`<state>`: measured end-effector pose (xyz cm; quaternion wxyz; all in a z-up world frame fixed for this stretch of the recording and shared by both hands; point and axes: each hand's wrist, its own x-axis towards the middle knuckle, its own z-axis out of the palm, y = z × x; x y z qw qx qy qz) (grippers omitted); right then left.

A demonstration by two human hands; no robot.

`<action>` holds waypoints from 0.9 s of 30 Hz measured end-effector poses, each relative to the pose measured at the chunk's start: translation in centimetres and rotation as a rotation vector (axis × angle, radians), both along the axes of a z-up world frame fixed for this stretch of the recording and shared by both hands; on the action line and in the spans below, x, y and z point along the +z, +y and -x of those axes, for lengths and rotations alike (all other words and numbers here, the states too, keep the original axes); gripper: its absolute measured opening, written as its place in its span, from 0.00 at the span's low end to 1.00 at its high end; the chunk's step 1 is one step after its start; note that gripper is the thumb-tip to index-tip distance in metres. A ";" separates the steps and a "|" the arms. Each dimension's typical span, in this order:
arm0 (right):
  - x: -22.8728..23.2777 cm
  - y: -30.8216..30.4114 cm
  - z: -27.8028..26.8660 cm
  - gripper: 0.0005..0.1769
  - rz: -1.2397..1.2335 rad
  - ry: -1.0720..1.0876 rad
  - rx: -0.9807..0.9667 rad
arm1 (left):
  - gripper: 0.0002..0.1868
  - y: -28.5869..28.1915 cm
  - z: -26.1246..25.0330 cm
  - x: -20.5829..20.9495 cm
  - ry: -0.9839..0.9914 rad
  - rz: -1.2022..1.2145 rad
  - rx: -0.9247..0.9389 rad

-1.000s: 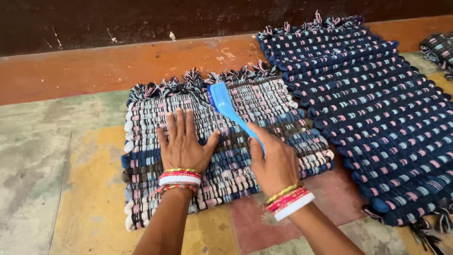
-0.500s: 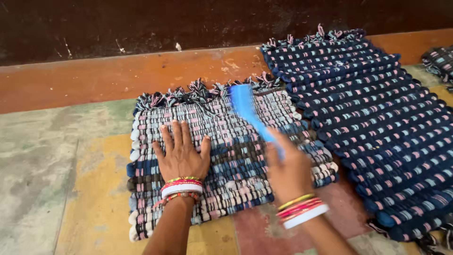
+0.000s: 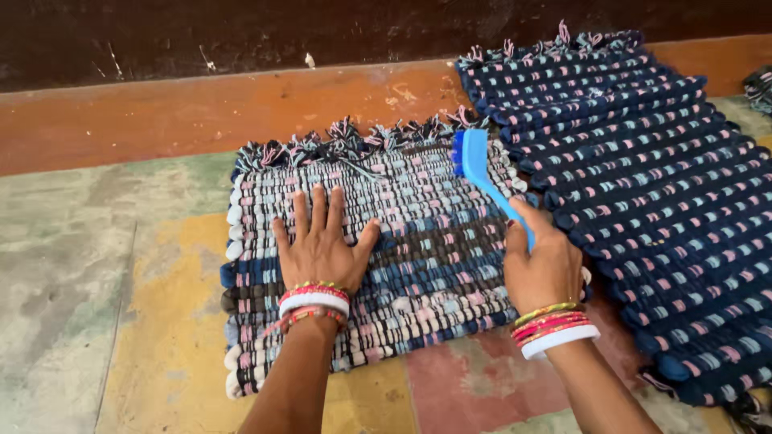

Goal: The person cleans two rugs on the floor using a blue brush by hand.

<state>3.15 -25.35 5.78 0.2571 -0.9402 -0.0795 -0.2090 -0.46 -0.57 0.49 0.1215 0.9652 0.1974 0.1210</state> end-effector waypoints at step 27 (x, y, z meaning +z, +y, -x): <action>0.3 2.5 1.7 0.18 -0.151 0.053 0.090 | 0.29 -2.3 -1.9 -2.3 0.014 0.035 0.002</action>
